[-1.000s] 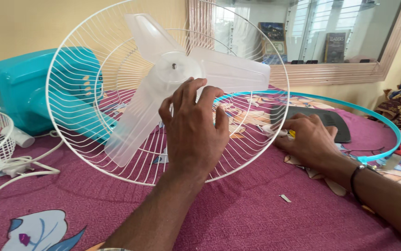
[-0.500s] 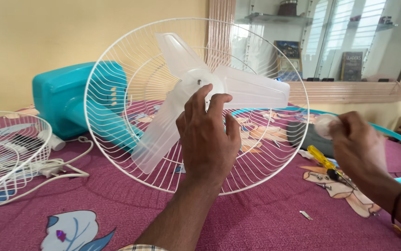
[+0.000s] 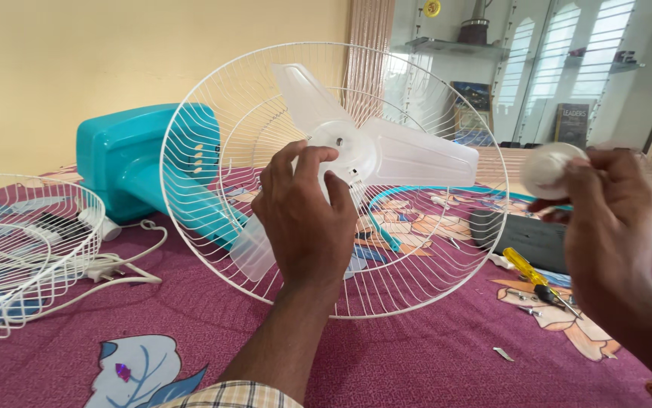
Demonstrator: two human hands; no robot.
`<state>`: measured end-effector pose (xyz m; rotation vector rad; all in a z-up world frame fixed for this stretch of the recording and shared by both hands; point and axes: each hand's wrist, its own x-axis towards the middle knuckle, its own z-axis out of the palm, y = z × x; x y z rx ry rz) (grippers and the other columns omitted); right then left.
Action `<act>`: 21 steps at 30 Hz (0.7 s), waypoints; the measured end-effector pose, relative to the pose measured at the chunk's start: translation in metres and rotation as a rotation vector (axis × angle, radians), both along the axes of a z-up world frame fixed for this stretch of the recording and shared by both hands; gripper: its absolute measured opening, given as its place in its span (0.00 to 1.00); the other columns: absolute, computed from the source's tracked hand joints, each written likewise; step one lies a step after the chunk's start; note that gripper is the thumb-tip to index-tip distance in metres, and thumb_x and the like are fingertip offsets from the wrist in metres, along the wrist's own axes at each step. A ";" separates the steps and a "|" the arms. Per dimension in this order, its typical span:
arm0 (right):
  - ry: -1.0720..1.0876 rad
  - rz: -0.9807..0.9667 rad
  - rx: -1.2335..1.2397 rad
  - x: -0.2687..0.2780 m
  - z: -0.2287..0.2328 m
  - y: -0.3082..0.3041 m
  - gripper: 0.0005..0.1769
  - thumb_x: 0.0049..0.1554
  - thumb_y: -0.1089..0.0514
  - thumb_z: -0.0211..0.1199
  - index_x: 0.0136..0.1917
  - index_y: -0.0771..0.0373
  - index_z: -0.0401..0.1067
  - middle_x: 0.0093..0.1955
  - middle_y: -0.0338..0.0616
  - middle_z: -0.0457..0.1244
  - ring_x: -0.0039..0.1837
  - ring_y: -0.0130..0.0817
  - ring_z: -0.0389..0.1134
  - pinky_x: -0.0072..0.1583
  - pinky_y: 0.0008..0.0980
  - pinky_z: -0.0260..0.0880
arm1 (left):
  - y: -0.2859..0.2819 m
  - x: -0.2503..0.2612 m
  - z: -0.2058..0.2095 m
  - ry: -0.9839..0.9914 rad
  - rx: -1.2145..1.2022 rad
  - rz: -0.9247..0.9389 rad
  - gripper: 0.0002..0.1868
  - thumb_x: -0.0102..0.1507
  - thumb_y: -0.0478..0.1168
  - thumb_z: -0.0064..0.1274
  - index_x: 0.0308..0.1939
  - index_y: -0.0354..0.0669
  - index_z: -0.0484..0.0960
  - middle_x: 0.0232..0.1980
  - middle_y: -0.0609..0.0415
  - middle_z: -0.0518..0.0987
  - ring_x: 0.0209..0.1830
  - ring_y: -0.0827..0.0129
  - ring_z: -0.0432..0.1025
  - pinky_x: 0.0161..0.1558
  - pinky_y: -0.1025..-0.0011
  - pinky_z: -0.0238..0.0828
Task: The person assembles an electric fan by attaching the fan blades to the motor shaft, securing them with a plastic nut, and then attaching the front wire cage. The person uses their hands to align and tighten the components.
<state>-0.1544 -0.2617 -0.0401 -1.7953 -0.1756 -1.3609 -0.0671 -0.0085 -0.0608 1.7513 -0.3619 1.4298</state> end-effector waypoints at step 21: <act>0.433 0.739 -0.059 0.072 0.059 0.109 0.14 0.68 0.55 0.51 0.59 0.68 0.67 0.48 0.52 0.69 0.46 0.35 0.73 0.52 0.36 0.77 | 0.004 -0.003 0.021 0.248 -0.317 -0.538 0.17 0.67 0.49 0.48 0.47 0.41 0.84 0.26 0.50 0.85 0.23 0.67 0.82 0.31 0.63 0.76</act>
